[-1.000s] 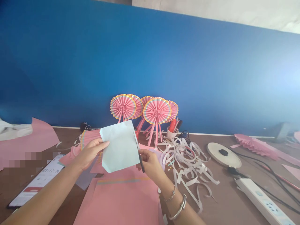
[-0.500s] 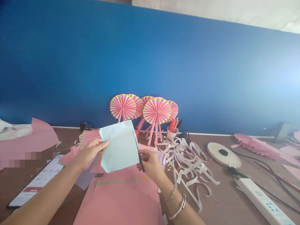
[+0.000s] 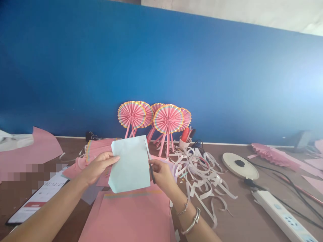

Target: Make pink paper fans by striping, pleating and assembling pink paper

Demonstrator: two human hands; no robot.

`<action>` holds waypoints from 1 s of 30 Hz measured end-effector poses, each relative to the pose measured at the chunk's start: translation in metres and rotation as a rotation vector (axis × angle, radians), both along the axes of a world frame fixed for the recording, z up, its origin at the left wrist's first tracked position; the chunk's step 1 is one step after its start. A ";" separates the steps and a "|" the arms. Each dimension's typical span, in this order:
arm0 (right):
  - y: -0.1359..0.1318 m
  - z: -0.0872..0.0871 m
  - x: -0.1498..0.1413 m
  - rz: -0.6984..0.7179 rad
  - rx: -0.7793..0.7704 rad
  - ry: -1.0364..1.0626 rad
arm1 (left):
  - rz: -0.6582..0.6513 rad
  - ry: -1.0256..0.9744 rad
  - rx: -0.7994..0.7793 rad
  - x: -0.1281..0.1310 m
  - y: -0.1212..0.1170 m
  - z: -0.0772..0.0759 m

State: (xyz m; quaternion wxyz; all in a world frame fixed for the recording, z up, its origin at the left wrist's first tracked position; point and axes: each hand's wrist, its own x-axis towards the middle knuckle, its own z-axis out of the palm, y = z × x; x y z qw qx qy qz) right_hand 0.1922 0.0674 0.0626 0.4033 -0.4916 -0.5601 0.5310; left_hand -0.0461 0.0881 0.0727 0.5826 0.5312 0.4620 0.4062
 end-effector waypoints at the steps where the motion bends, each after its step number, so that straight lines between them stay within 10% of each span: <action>1: 0.000 0.000 0.000 0.002 0.003 0.005 | -0.009 -0.005 -0.007 0.000 0.000 -0.001; 30: 0.003 -0.009 0.000 -0.036 0.006 0.031 | -0.065 -0.070 -0.095 0.003 -0.002 -0.004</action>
